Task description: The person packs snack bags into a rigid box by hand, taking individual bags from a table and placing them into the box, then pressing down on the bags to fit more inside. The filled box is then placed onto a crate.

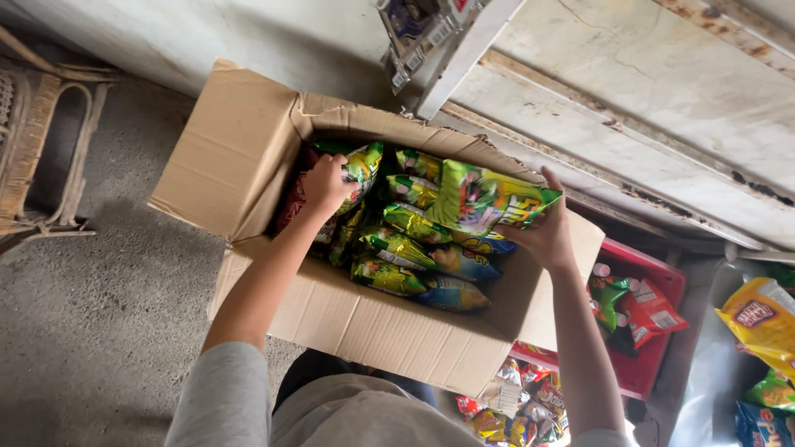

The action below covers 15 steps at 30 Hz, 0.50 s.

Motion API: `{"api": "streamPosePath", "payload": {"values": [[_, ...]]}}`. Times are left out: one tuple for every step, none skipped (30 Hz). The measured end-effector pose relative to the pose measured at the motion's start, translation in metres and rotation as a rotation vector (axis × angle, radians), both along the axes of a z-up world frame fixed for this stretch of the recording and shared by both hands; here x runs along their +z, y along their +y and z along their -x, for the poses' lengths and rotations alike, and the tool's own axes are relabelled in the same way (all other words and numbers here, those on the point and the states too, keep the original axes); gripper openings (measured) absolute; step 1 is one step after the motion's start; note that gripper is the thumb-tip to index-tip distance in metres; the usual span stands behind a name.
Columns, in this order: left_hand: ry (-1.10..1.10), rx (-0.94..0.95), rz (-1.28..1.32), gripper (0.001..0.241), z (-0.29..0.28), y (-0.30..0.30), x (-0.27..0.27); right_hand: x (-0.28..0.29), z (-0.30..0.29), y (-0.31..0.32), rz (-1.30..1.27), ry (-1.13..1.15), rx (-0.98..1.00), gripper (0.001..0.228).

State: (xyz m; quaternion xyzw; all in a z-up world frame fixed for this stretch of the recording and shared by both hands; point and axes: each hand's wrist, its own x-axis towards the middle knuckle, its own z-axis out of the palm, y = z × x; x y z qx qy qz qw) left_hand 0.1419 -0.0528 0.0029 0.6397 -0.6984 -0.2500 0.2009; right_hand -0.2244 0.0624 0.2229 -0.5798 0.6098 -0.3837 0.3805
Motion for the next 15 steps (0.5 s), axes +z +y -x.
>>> {"api": "streamPosePath", "payload": {"values": [[-0.002,0.004,-0.001,0.064,-0.005,0.001,0.013,-0.007,-0.007,-0.003,-0.001,-0.002,0.004,0.105],[-0.022,-0.002,-0.005,0.055,-0.009,0.002,0.026,-0.014,-0.014,-0.006,0.005,0.007,-0.016,0.097],[-0.043,-0.011,-0.009,0.047,-0.013,0.002,0.04,-0.02,-0.022,-0.007,0.01,0.014,-0.039,0.09],[-0.046,-0.01,-0.009,0.047,-0.022,0.008,0.061,-0.031,-0.029,-0.011,0.01,0.011,-0.038,0.09],[-0.052,-0.025,-0.06,0.041,-0.029,0.013,0.084,-0.041,-0.036,-0.015,0.015,0.019,-0.083,0.08],[-0.058,-0.041,-0.111,0.034,-0.037,0.017,0.106,-0.051,-0.042,-0.019,0.02,0.027,-0.127,0.071],[-0.059,-0.044,-0.107,0.034,-0.045,0.024,0.11,-0.055,-0.05,-0.027,0.024,0.026,-0.13,0.071],[-0.001,-0.159,-0.031,0.031,-0.053,0.031,0.114,-0.059,-0.057,-0.036,0.045,0.093,-0.142,0.068],[0.057,-0.275,0.042,0.03,-0.061,0.04,0.117,-0.063,-0.064,-0.042,0.062,0.161,-0.156,0.065],[0.056,-0.279,0.043,0.03,-0.062,0.046,0.115,-0.071,-0.074,-0.048,0.063,0.16,-0.161,0.065],[0.097,-0.413,0.084,0.026,-0.064,0.051,0.113,-0.079,-0.084,-0.056,0.042,0.185,-0.135,0.065],[0.138,-0.546,0.125,0.022,-0.066,0.057,0.111,-0.086,-0.094,-0.064,0.02,0.211,-0.109,0.065],[0.136,-0.548,0.13,0.022,-0.063,0.058,0.117,-0.089,-0.109,-0.071,0.025,0.21,-0.111,0.065],[0.09,-0.563,0.289,0.017,-0.061,0.06,0.123,-0.092,-0.124,-0.077,-0.001,0.243,-0.072,0.067],[0.045,-0.576,0.445,0.016,-0.058,0.062,0.128,-0.095,-0.139,-0.082,-0.031,0.277,-0.033,0.069]]}}
